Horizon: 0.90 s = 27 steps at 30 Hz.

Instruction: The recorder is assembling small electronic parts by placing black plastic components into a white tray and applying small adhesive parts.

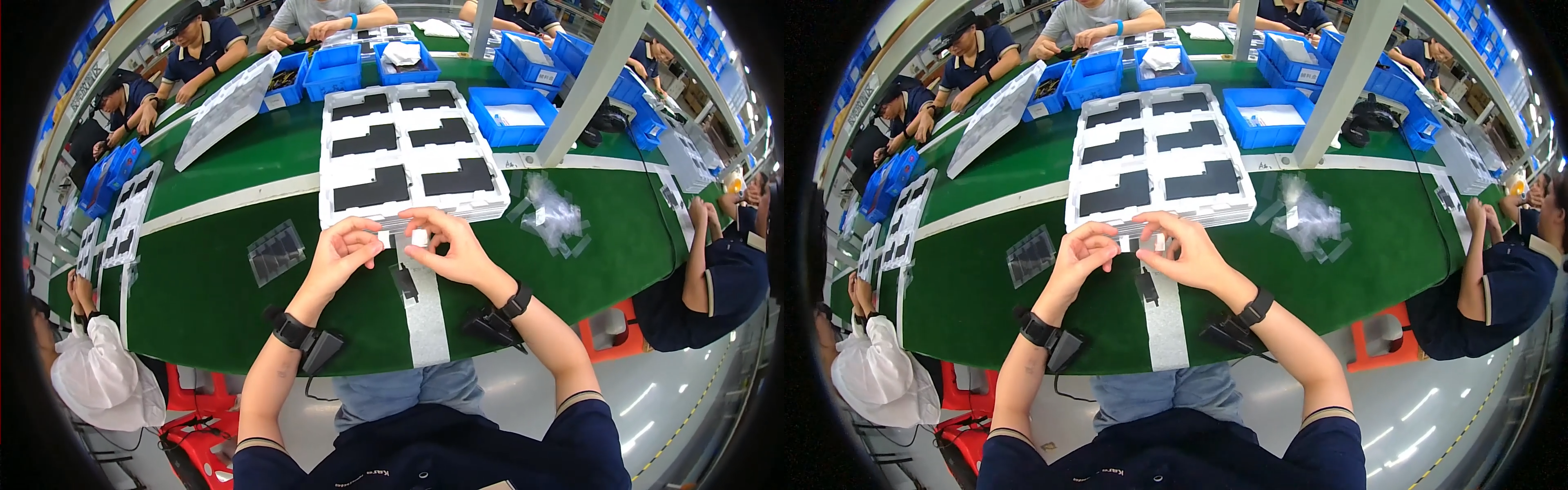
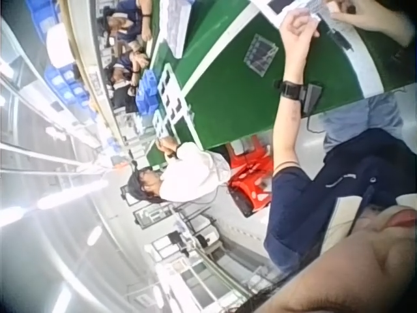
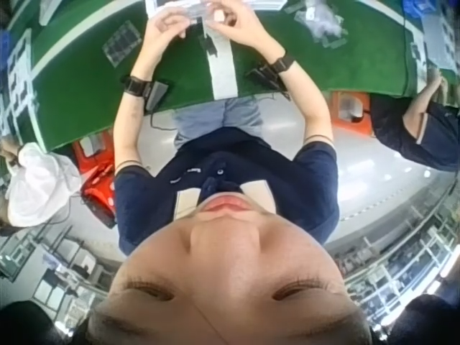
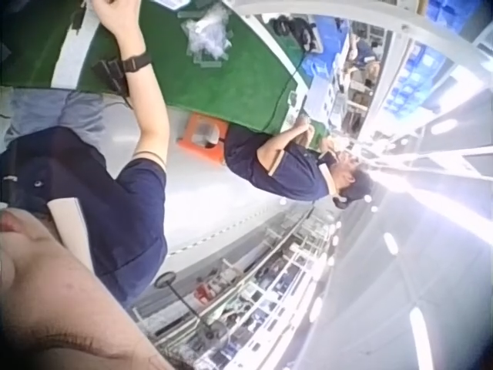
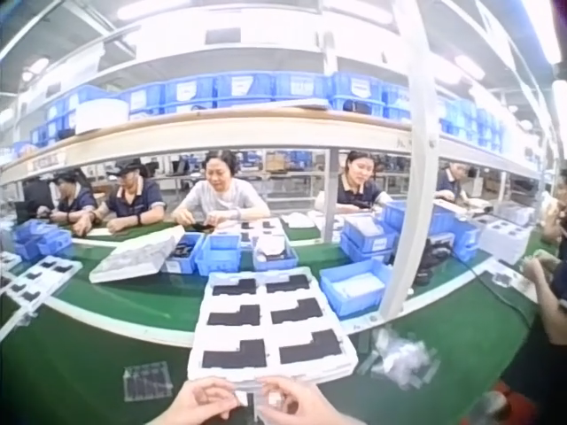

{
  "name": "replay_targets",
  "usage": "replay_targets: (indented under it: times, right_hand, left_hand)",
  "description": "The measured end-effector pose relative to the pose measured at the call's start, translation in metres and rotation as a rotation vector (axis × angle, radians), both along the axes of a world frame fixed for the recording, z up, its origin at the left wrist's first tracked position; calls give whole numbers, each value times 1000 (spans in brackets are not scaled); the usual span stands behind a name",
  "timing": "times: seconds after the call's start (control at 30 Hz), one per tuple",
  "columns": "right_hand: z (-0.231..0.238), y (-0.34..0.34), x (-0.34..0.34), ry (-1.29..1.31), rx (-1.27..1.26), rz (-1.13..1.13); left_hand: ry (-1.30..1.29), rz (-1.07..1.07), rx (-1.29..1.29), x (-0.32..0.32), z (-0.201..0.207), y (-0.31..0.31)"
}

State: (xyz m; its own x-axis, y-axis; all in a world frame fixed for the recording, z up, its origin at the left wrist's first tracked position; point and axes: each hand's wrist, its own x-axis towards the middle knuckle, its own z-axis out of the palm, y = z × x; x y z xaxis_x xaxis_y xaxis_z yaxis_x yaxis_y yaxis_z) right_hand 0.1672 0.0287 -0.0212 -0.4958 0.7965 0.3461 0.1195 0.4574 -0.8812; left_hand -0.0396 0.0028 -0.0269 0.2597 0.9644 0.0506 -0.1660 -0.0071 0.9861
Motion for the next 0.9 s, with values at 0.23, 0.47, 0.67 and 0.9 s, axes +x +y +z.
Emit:
replay_targets:
  times: [0.23, 0.47, 0.67, 0.9]
  right_hand:
    - [-2, -1, -8, -16, 67, 15]
    - [-8, -2, -6, -65, 41, -25]
    - [-6, -2, -9, -35, 5, 26]
    - [-3, -4, -8, -72, 78, 55]
  left_hand:
    - [-23, -53, -25, 0, -5, -1]
    - [113, -124, 28, 5, -6, 0]
    - [112, -103, 28, 6, -5, -4]
    - [173, -125, 57, 9, -6, -7]
